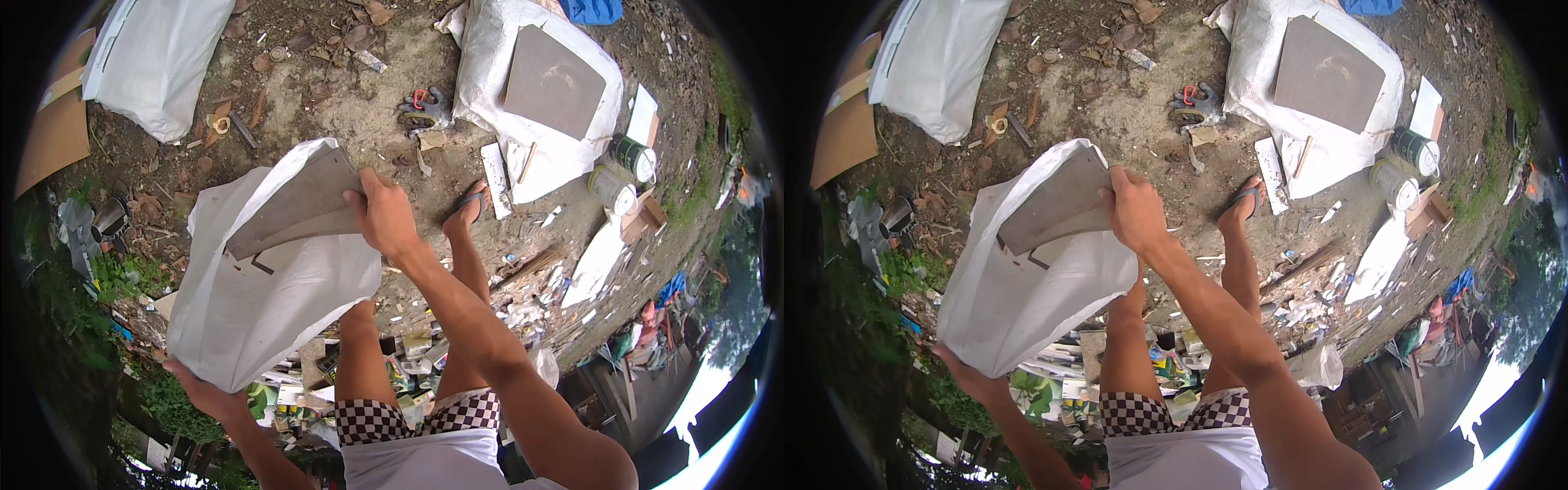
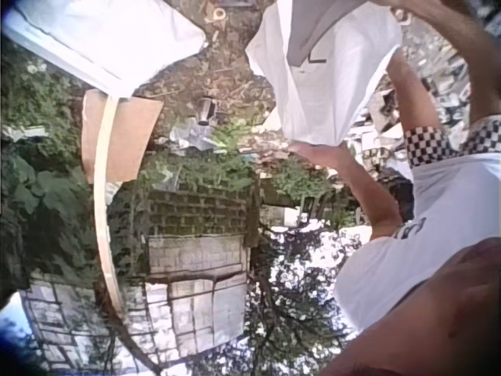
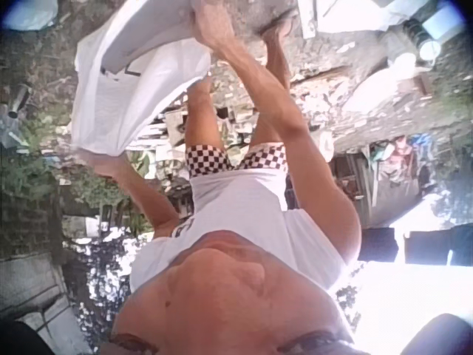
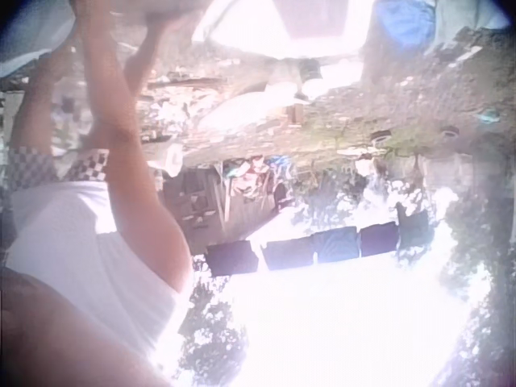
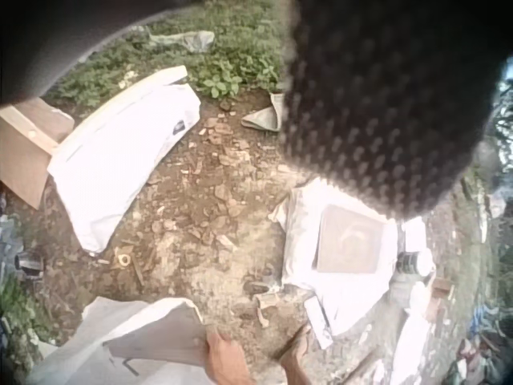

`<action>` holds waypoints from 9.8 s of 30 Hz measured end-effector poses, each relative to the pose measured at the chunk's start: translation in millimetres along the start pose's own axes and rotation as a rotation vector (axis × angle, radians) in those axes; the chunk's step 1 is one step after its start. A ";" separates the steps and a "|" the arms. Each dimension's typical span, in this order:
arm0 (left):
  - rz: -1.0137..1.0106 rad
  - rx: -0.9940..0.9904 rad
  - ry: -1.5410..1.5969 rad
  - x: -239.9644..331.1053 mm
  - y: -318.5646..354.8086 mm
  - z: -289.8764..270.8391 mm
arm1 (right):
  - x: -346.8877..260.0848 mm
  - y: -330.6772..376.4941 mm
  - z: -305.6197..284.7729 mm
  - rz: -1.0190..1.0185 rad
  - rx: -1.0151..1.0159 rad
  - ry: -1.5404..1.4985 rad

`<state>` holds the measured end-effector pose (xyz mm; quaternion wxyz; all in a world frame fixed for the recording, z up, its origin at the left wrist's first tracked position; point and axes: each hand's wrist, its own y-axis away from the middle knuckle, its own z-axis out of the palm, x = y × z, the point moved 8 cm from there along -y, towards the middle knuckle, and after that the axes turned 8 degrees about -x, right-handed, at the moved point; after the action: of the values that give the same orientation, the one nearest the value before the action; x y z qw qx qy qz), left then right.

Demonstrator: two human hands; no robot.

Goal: The person sorts through scattered debris on the ground, picking up flat pieces of material and placing them into a white bag. They repeatedly lift, fold, and stack the pieces before bagging them.

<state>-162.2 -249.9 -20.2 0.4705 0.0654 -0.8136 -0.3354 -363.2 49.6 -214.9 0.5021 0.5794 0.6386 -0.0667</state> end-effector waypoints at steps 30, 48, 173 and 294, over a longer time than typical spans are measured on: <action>0.133 -0.297 -0.725 -49.5 10.6 111.1 | -15.6 33.2 75.3 0.104 -0.431 -0.264; 0.361 -0.608 -1.193 -200.8 55.7 314.5 | 496.2 -165.4 -203.0 0.523 0.677 -1.944; 1.049 -1.211 -1.779 -490.1 162.6 594.8 | 427.6 100.1 -42.9 0.132 0.155 0.308; 0.144 -0.764 -0.783 -500.5 -19.9 453.7 | 475.6 -43.4 -181.2 -0.057 -0.182 0.152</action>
<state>-259.0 165.7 -544.4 0.1449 -0.2953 -0.7506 -0.5731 -417.0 476.7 -489.9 0.5006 0.5165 0.6944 0.0213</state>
